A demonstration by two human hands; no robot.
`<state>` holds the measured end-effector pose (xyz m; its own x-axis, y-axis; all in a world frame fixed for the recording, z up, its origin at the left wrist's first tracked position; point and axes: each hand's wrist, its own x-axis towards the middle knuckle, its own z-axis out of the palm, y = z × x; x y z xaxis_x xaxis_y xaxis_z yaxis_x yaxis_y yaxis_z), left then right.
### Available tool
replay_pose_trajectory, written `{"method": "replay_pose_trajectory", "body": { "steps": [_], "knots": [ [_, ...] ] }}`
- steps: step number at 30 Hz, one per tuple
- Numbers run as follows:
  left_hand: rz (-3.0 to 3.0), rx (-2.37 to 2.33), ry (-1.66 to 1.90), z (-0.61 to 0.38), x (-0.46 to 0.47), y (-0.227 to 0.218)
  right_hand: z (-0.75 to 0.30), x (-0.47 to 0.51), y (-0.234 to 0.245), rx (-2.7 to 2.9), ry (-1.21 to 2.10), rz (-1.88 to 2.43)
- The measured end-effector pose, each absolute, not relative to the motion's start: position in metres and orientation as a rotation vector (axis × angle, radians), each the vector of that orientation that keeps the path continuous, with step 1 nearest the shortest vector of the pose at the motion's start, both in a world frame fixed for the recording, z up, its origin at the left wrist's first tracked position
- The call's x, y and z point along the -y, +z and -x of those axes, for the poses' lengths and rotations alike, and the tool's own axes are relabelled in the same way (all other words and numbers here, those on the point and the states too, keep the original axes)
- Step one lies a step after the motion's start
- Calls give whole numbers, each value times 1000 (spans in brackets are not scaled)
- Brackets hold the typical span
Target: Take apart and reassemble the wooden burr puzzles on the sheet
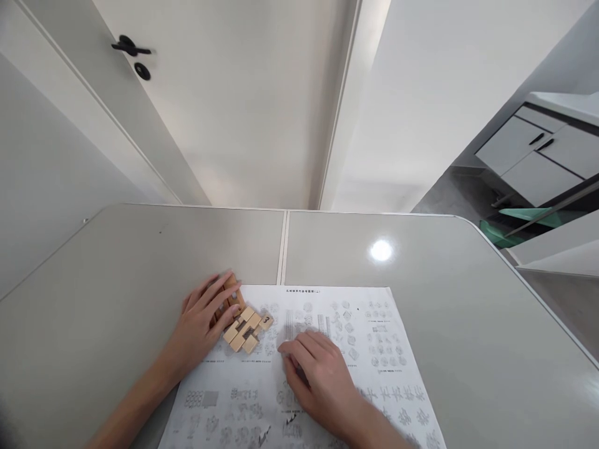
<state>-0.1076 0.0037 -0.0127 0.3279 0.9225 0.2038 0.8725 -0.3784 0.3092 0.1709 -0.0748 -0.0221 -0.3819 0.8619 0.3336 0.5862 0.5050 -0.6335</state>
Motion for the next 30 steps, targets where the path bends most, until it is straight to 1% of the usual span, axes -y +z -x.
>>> {"method": "replay_pose_trajectory", "body": {
  "steps": [9,22,30],
  "knots": [
    [-2511,-1603,477,113,-4,-11,-171,75,-22,2100,554,1173],
    [-2537,-1639,517,114,-6,-10,-172,76,-25,2103,593,1180],
    [-2529,-1656,613,118,-8,-13,-171,75,-24,2104,578,1180]
  ]
}}
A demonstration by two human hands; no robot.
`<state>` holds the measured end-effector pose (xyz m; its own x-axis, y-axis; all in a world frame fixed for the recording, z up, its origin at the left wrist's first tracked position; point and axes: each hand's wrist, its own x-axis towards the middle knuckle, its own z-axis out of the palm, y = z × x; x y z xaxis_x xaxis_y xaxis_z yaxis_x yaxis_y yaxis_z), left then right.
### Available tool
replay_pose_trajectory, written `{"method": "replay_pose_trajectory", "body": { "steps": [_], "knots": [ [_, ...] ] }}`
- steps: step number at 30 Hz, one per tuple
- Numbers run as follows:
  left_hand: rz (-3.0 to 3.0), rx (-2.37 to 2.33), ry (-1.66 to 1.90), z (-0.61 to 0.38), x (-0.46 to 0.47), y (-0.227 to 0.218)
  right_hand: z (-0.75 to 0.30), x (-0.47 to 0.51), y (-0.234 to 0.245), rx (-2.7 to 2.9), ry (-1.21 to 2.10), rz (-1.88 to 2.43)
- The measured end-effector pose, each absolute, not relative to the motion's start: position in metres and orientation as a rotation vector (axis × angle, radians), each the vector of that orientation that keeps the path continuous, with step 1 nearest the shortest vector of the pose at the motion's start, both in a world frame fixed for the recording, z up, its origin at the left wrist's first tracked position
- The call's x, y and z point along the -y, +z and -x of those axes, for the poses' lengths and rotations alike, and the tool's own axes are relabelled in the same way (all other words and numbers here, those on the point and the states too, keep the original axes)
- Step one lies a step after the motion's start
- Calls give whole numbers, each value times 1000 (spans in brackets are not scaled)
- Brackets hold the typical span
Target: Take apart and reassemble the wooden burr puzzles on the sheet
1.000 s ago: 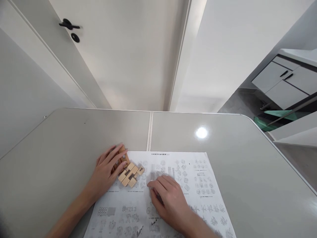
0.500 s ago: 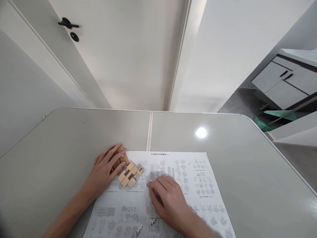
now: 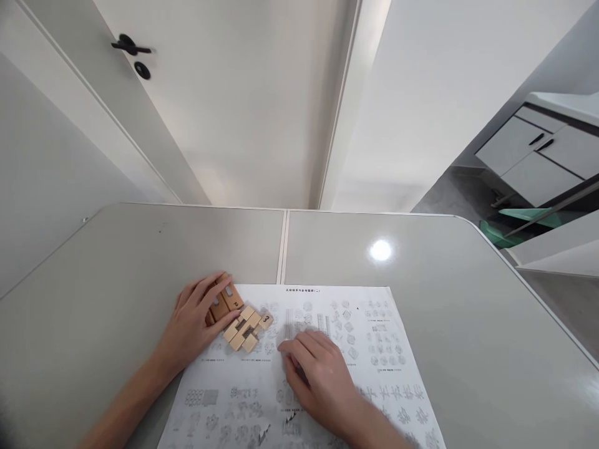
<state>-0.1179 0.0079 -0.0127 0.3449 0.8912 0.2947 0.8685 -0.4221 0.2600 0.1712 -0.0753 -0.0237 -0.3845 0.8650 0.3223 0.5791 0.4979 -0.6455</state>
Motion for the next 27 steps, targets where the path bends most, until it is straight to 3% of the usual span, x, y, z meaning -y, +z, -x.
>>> {"method": "replay_pose_trajectory", "body": {
  "steps": [27],
  "knots": [
    [-2642,-1721,829,114,-2,-1,-173,77,-22,2117,595,1180]
  ]
}}
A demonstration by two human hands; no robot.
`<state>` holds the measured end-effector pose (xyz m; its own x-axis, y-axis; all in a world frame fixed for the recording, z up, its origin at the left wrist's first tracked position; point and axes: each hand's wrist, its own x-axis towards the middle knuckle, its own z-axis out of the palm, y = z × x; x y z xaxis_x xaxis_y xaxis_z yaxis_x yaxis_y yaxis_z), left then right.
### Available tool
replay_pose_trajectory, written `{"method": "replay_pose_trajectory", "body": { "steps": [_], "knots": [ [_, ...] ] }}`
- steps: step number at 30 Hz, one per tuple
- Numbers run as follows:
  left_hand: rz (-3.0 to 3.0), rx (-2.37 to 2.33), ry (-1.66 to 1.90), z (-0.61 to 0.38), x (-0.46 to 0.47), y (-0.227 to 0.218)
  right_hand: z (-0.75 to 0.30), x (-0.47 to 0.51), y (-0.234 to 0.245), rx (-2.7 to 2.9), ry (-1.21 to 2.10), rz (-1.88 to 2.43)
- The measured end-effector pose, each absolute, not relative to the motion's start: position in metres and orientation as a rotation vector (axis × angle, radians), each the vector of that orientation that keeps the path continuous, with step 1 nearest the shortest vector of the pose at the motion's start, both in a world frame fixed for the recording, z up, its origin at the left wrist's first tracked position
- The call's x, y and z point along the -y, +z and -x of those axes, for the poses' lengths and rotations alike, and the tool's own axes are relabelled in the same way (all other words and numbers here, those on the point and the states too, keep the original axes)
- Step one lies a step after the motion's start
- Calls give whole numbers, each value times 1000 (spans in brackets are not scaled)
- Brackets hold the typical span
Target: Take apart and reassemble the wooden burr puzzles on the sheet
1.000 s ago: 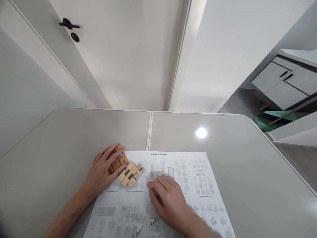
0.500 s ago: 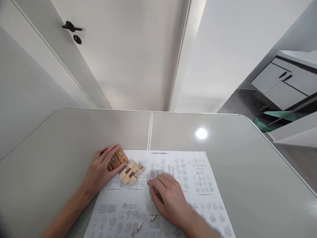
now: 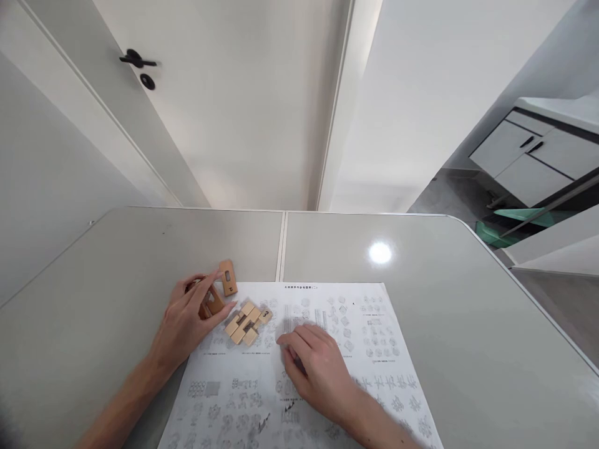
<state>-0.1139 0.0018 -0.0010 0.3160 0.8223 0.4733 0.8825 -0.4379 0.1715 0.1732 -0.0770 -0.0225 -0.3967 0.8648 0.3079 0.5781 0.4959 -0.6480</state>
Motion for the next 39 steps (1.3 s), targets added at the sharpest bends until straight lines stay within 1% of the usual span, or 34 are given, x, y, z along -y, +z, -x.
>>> {"method": "replay_pose_trajectory", "body": {
  "steps": [8,16,25,28,31,34,36,39],
  "knots": [
    [2552,1665,-653,127,-23,-4,-172,76,-20,2113,580,1183],
    [2725,1738,-515,136,-50,4,-172,76,-21,2103,592,1183],
    [2682,1548,-535,136,-45,2,-172,77,-19,2099,606,1193],
    [2687,1493,-602,131,-37,15,-175,76,-15,2004,815,1210],
    [2756,1385,-714,113,-22,37,-181,74,-5,1666,1258,1213],
    [2915,1218,-757,79,-3,56,-188,70,11,1245,1687,1052],
    [3043,1116,-734,54,9,61,-192,67,22,1033,1858,914],
    [3179,967,-737,19,21,55,-199,67,30,847,1982,803]
  ]
}}
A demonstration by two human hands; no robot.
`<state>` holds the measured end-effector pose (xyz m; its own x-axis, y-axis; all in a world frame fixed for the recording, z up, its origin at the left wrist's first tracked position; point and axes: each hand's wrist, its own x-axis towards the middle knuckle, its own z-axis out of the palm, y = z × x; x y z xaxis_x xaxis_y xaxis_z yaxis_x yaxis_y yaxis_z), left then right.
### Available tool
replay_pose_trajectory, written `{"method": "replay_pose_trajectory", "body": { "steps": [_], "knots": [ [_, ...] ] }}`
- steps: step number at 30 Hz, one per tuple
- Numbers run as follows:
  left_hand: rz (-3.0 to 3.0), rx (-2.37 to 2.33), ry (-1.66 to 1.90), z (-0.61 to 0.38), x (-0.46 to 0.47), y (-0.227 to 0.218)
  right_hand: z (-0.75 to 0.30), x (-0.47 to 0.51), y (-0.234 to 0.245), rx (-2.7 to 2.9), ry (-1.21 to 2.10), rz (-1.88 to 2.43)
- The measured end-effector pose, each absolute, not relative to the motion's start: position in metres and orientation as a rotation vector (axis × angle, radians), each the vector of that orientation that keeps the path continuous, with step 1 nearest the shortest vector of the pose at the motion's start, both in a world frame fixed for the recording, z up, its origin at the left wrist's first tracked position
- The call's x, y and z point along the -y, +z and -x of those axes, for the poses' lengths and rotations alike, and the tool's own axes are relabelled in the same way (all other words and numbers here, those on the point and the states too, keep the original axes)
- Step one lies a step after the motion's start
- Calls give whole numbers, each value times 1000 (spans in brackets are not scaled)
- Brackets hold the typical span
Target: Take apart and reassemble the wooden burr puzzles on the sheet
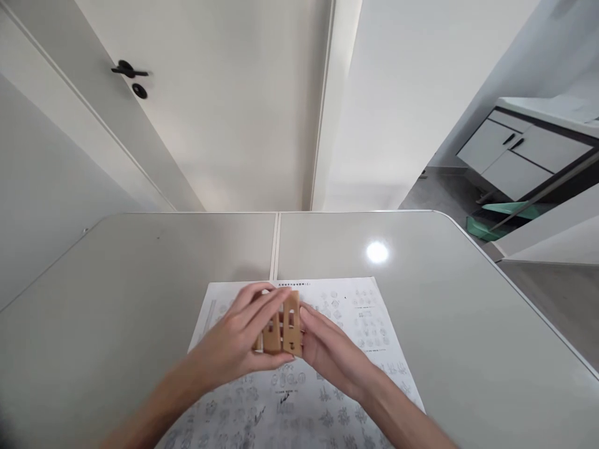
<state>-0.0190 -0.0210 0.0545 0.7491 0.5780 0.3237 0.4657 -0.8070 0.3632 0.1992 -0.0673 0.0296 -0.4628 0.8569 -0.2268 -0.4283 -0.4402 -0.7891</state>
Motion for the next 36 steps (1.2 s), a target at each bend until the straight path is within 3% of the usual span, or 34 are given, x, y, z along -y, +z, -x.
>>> {"method": "replay_pose_trajectory", "body": {
  "steps": [10,18,24,36],
  "knots": [
    [-2503,-672,688,-34,27,18,-236,78,13,588,1970,853],
    [-2096,-1190,931,-50,35,8,-255,76,8,562,1816,1028],
    [-1798,-1220,496,-63,39,16,-256,76,1,566,1775,1015],
    [-1435,-939,587,-53,33,7,-259,72,4,596,1623,1159]
  ]
}}
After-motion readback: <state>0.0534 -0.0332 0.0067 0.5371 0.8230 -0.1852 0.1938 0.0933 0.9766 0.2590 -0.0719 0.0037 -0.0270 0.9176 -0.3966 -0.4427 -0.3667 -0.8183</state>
